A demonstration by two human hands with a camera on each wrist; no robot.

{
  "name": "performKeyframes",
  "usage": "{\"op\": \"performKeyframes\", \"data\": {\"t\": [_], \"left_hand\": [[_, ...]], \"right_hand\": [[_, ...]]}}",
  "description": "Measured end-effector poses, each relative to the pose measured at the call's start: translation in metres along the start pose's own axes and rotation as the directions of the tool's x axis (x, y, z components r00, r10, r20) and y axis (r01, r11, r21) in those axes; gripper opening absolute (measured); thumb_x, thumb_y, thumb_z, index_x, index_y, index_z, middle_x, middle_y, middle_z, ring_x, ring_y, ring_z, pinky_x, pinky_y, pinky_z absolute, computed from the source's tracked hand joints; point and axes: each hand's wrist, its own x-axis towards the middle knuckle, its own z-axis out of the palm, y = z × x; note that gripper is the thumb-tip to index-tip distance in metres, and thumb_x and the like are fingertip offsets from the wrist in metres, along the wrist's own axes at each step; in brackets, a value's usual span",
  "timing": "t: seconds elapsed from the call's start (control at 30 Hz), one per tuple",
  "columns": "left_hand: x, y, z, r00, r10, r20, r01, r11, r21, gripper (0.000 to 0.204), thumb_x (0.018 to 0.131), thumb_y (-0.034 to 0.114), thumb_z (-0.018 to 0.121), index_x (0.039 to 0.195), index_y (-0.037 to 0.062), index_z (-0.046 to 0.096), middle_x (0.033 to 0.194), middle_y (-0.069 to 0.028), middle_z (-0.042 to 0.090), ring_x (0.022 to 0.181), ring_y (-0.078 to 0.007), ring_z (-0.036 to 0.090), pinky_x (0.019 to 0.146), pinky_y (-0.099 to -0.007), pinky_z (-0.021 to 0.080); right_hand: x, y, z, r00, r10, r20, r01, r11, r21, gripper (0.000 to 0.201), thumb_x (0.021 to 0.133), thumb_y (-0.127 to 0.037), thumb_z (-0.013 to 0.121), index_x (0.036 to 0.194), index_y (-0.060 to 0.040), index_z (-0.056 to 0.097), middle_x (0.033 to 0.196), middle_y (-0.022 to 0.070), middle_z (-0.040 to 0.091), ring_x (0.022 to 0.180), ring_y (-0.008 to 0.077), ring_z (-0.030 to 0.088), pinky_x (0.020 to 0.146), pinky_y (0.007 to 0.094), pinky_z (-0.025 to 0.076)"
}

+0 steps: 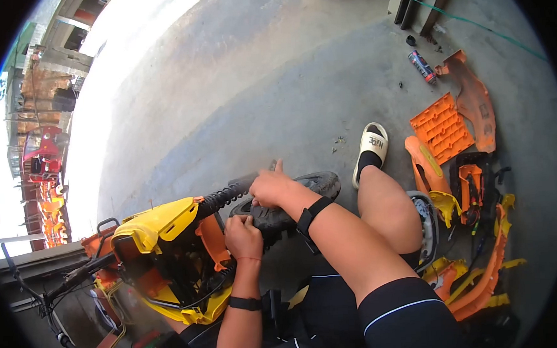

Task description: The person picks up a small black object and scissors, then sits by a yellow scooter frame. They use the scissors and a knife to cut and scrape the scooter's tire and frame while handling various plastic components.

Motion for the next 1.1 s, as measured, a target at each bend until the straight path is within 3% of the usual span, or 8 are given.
{"op": "performKeyframes", "data": {"t": [0.2,0.3,0.5,0.57,0.8,0.9,0.97,1.1], "left_hand": [[-0.003,-0.002,-0.004,0.998,-0.060,0.010,0.060,0.998,-0.026,0.006,0.086,0.008,0.065,0.085,0.0023,0.064,0.092,-0.0175,0.062,0.090,-0.0403,0.060,0.080,-0.0486,0.048],[-0.009,-0.005,-0.007,0.999,-0.051,-0.010,0.050,0.998,-0.029,0.006,0.086,0.008,0.066,0.085,0.0019,0.064,0.092,-0.0169,0.062,0.090,-0.0398,0.060,0.080,-0.0485,0.047],[-0.018,-0.014,-0.007,0.995,-0.092,-0.027,0.092,0.996,-0.010,0.006,0.086,0.007,0.066,0.086,0.0014,0.064,0.090,-0.0168,0.062,0.091,-0.0389,0.060,0.080,-0.0480,0.046],[-0.020,-0.018,-0.007,0.995,-0.101,-0.007,0.101,0.994,0.028,0.007,0.086,0.008,0.067,0.086,0.0013,0.064,0.092,-0.0171,0.062,0.092,-0.0388,0.060,0.081,-0.0477,0.046],[-0.016,-0.013,-0.009,0.990,-0.138,0.003,0.138,0.988,-0.070,0.009,0.086,0.009,0.069,0.085,0.0022,0.064,0.092,-0.0161,0.063,0.092,-0.0384,0.060,0.081,-0.0475,0.046],[-0.016,-0.007,-0.005,0.993,-0.109,-0.036,0.105,0.988,-0.111,0.008,0.086,0.008,0.069,0.085,0.0026,0.064,0.092,-0.0151,0.062,0.091,-0.0381,0.060,0.081,-0.0477,0.046],[-0.011,-0.002,-0.005,0.999,-0.035,-0.021,0.030,0.984,-0.176,0.006,0.086,0.008,0.068,0.086,0.0032,0.064,0.092,-0.0141,0.062,0.091,-0.0378,0.060,0.082,-0.0479,0.046],[-0.010,0.005,-0.005,0.993,0.016,-0.119,-0.035,0.987,-0.156,0.005,0.086,0.008,0.068,0.087,0.0046,0.066,0.091,-0.0129,0.062,0.090,-0.0370,0.059,0.080,-0.0476,0.046]], "right_hand": [[0.005,-0.004,0.007,0.996,-0.063,-0.056,0.062,0.998,-0.023,0.023,0.091,-0.037,0.066,0.102,-0.0194,0.077,0.107,0.0047,0.072,0.122,0.0301,0.054,0.107,0.0816,0.020],[0.005,-0.011,0.006,0.997,-0.072,0.030,0.074,0.993,-0.095,0.024,0.091,-0.038,0.066,0.102,-0.0200,0.077,0.105,0.0044,0.072,0.119,0.0294,0.056,0.106,0.0816,0.023],[0.001,-0.025,0.014,0.990,-0.113,-0.084,0.098,0.981,-0.169,0.024,0.090,-0.040,0.067,0.101,-0.0212,0.078,0.102,0.0021,0.072,0.116,0.0254,0.057,0.107,0.0813,0.021],[-0.005,-0.031,0.005,0.987,-0.159,-0.021,0.154,0.975,-0.159,0.018,0.090,-0.023,0.064,0.101,-0.0141,0.075,0.110,0.0048,0.069,0.118,0.0275,0.057,0.106,0.0806,0.026],[-0.007,-0.019,0.008,0.982,-0.156,-0.102,0.139,0.978,-0.156,0.018,0.089,-0.028,0.065,0.097,-0.0145,0.075,0.104,0.0053,0.069,0.115,0.0268,0.058,0.108,0.0763,0.027],[-0.019,-0.006,0.002,0.978,-0.172,-0.114,0.161,0.982,-0.098,0.020,0.088,-0.031,0.066,0.095,-0.0142,0.074,0.105,0.0070,0.067,0.116,0.0278,0.057,0.107,0.0711,0.033],[-0.019,0.003,0.004,0.923,-0.206,-0.324,0.182,0.978,-0.104,0.022,0.088,-0.034,0.068,0.093,-0.0133,0.074,0.105,0.0082,0.065,0.116,0.0291,0.056,0.105,0.0661,0.038],[-0.028,0.002,-0.013,0.930,-0.208,-0.302,0.181,0.977,-0.115,0.023,0.088,-0.035,0.069,0.093,-0.0127,0.073,0.104,0.0078,0.064,0.116,0.0289,0.056,0.106,0.0638,0.039]]}}
